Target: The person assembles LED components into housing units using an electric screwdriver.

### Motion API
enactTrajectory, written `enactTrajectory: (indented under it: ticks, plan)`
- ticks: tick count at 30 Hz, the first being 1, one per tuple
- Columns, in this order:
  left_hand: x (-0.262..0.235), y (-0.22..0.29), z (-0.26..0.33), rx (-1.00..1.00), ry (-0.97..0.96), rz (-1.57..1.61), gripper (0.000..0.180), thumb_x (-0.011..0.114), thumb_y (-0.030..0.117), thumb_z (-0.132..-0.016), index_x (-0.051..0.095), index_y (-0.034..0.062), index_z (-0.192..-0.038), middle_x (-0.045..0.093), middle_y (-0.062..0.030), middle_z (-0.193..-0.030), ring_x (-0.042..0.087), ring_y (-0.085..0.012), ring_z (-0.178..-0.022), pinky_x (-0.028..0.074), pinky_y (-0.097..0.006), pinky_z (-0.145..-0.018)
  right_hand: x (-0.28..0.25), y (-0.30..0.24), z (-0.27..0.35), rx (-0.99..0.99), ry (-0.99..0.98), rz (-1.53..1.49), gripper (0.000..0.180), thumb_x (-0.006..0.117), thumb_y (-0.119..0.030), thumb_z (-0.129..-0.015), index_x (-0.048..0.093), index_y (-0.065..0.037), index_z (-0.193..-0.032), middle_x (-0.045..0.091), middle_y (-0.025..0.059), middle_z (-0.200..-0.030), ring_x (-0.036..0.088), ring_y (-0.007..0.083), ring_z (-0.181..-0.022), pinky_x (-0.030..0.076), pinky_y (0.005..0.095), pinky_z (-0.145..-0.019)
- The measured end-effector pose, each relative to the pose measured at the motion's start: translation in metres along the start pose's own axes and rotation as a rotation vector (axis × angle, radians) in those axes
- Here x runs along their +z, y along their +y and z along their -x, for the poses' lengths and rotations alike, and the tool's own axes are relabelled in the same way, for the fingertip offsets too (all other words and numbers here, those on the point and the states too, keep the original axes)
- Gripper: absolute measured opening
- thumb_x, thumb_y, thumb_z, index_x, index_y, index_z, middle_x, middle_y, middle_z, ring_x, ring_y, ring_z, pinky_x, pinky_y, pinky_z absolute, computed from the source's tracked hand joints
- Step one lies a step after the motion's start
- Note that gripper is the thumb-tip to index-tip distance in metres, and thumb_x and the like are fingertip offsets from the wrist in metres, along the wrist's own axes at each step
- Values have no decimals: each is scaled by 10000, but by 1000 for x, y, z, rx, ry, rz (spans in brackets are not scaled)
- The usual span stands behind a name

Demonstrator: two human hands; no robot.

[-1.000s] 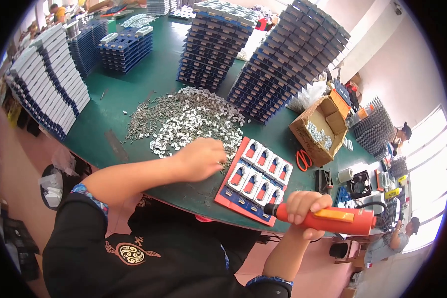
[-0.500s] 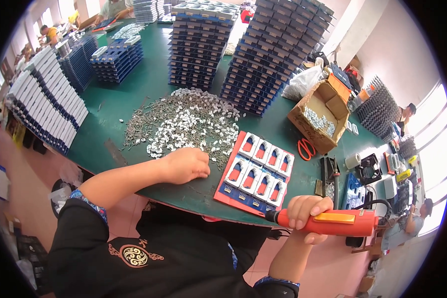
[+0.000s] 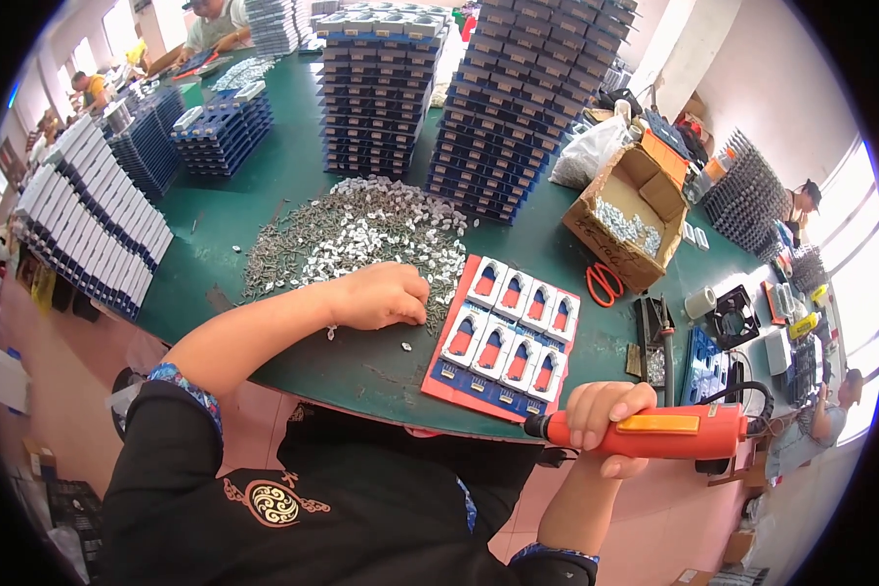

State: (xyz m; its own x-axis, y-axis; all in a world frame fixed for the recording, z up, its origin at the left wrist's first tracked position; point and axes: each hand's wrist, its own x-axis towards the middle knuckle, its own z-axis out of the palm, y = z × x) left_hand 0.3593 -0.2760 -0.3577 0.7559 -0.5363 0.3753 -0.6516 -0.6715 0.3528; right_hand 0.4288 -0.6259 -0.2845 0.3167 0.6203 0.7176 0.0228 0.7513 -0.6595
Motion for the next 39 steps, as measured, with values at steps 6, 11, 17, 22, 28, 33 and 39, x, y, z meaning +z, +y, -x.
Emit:
enactTrajectory:
  ticks: [6, 11, 17, 22, 28, 33, 39]
  plan:
    - [-1, 1, -5, 3, -48, 27, 62, 662, 166, -817, 679, 108, -805, 602, -47, -847, 592, -274, -898, 488, -401, -749, 0, 2, 0, -8, 10, -9, 512, 829, -170, -694, 547, -44, -1103, 633, 48, -711, 608, 172, -595, 446, 280, -558]
    - [-4, 24, 12, -95, 102, 37, 65, 674, 123, -826, 633, 74, -835, 585, -58, -837, 569, -292, -857, 460, -405, -765, -3, -2, 4, -4, -19, 2, 526, 834, -177, -698, 538, -43, -1112, 632, 42, -713, 615, 173, -601, 449, 281, -554]
    - [5, 43, 21, -146, 85, 72, 71, 673, 134, -825, 637, 74, -835, 565, -72, -814, 566, -303, -844, 461, -420, -751, -4, 0, 7, -9, -4, -17, 538, 840, -182, -700, 536, -44, -1122, 633, 43, -716, 618, 174, -604, 451, 275, -553]
    - [13, 45, 23, -189, 84, 16, 71, 658, 158, -832, 642, 89, -824, 565, -67, -818, 568, -300, -858, 458, -422, -756, -2, -2, 8, -5, -4, -11, 535, 837, -175, -698, 539, -43, -1121, 635, 44, -721, 621, 176, -606, 455, 275, -558]
    - [17, 50, 23, -173, 118, -49, 72, 659, 155, -811, 630, 90, -800, 559, -64, -809, 559, -293, -825, 456, -405, -745, -3, -7, 11, -9, -23, 6, 544, 840, -162, -685, 543, -42, -1124, 640, 48, -726, 625, 180, -610, 457, 276, -563]
    - [22, 52, 26, -202, 209, -72, 69, 661, 120, -800, 619, 65, -794, 553, -82, -802, 558, -299, -786, 460, -403, -694, -2, -9, 12, -10, -23, 47, 518, 829, -220, -724, 518, -63, -1107, 616, 6, -718, 604, 137, -587, 447, 247, -552]
    - [22, 56, 24, -235, 203, -89, 68, 655, 114, -799, 621, 55, -800, 562, -89, -808, 564, -303, -788, 464, -405, -688, -2, -12, 14, -21, -25, 15, 552, 847, -166, -681, 545, -41, -1126, 640, 45, -730, 623, 176, -610, 454, 273, -561]
